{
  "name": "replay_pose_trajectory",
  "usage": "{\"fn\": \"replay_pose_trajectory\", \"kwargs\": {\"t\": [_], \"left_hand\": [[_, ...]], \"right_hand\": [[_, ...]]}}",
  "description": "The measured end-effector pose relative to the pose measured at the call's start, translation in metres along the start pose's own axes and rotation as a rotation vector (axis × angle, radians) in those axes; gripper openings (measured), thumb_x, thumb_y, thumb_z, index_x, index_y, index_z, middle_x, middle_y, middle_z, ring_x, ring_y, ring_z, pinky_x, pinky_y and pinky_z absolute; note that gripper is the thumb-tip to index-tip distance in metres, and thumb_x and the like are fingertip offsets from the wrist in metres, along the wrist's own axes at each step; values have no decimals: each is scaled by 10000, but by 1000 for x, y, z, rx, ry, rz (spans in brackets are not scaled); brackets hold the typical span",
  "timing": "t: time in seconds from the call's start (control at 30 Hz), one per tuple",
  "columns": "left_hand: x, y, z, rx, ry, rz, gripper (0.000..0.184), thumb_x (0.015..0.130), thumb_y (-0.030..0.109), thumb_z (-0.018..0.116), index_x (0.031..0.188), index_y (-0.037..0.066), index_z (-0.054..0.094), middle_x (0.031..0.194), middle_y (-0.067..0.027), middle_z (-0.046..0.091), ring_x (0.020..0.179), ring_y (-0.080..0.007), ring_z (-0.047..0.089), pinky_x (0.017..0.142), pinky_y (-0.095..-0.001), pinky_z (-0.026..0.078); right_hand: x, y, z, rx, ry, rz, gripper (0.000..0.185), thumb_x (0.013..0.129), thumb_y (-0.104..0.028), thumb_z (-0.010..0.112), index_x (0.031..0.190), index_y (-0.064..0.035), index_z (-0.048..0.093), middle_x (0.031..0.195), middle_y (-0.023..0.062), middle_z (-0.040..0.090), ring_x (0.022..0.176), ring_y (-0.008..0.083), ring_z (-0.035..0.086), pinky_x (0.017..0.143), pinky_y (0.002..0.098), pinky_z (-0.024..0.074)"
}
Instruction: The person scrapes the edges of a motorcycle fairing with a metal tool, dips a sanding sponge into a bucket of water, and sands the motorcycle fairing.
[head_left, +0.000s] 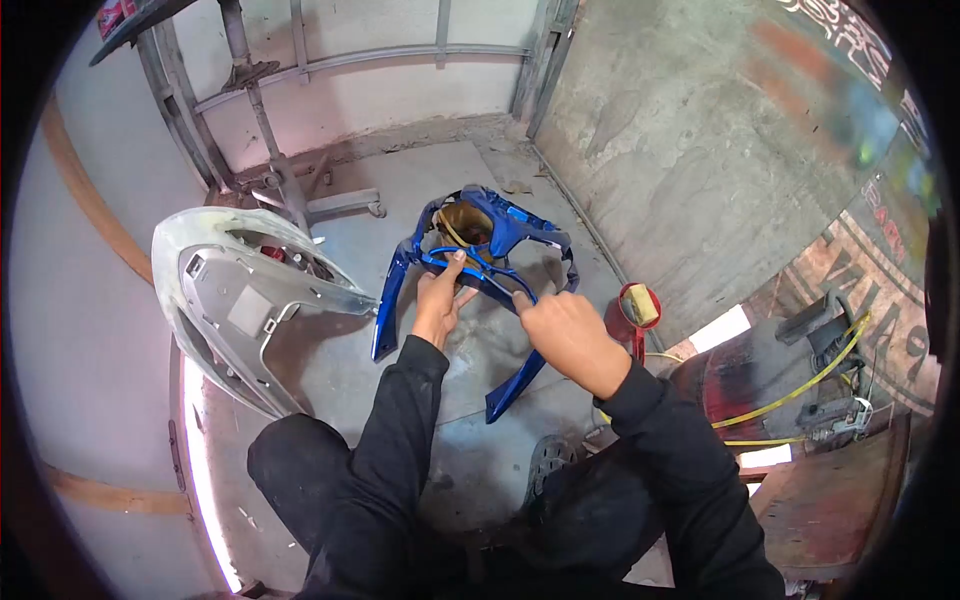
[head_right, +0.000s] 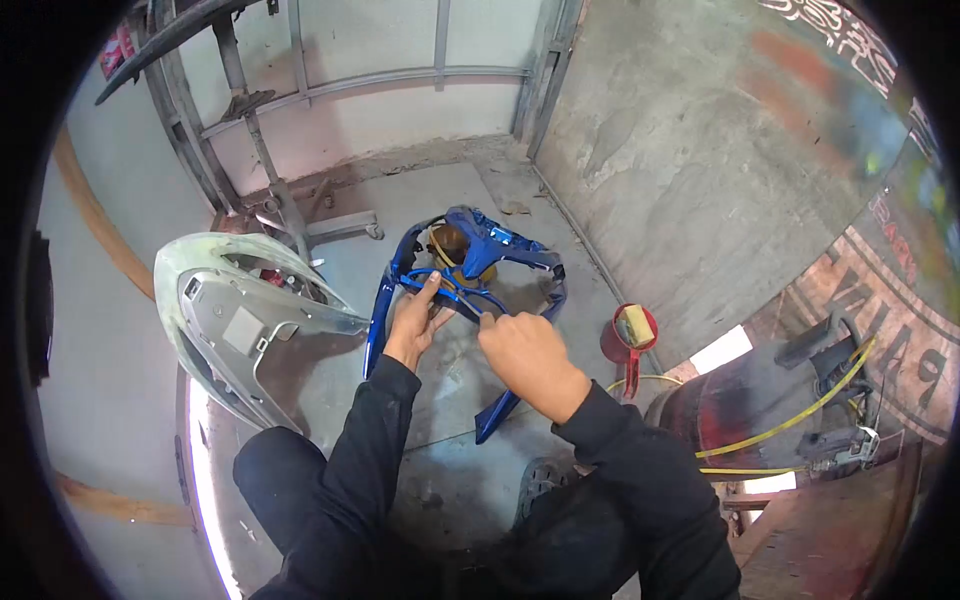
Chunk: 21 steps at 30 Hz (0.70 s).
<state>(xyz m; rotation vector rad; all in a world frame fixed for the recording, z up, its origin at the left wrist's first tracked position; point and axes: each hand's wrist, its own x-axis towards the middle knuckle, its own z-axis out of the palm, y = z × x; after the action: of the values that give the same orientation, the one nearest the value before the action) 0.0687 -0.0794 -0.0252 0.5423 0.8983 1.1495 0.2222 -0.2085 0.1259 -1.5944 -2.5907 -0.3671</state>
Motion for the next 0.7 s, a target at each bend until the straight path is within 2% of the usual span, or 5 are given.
{"fn": "replay_pose_trajectory", "kwargs": {"t": [0.17, 0.27, 0.57, 0.67, 0.7], "left_hand": [[7, -4, -3, 14, -13, -23, 386, 862, 316, 794, 1079, 85, 574, 981, -25, 661, 846, -138, 642, 754, -401, 589], [-8, 3, 8, 17, 38, -5, 309, 899, 351, 747, 1027, 93, 637, 927, -12, 665, 797, -121, 636, 762, -368, 595], [-4, -4, 13, 5, 29, 22, 254, 915, 334, 729, 1002, 109, 651, 872, 1, 679, 768, -109, 651, 690, -316, 593], [-8, 3, 10, 51, -13, 1, 261, 912, 341, 733, 999, 110, 650, 854, 13, 674, 750, -104, 650, 711, -330, 591], [-4, 3, 5, 37, -15, 11, 274, 908, 342, 738, 1015, 105, 650, 872, 11, 675, 750, -107, 650, 725, -341, 593]], "right_hand": [[13, 2, 25, 10, 126, -80, 109, 787, -81, 625, 836, 8, 665, 690, 166, 684, 638, 295, 712, 566, 382, 572], [2, 2, 0, -26, 18, 16, 102, 792, -80, 624, 835, 2, 666, 712, 163, 689, 645, 293, 713, 574, 388, 574], [18, 10, 22, 10, 3, -60, 146, 804, -88, 608, 899, 14, 650, 731, 157, 686, 677, 321, 712, 598, 419, 575], [23, 13, 36, 26, 101, -84, 137, 803, -85, 609, 893, 13, 644, 737, 155, 688, 672, 322, 713, 586, 418, 574], [14, 7, 22, 16, 16, -33, 126, 806, -81, 607, 882, 13, 643, 743, 156, 690, 672, 320, 714, 576, 410, 573]]}}
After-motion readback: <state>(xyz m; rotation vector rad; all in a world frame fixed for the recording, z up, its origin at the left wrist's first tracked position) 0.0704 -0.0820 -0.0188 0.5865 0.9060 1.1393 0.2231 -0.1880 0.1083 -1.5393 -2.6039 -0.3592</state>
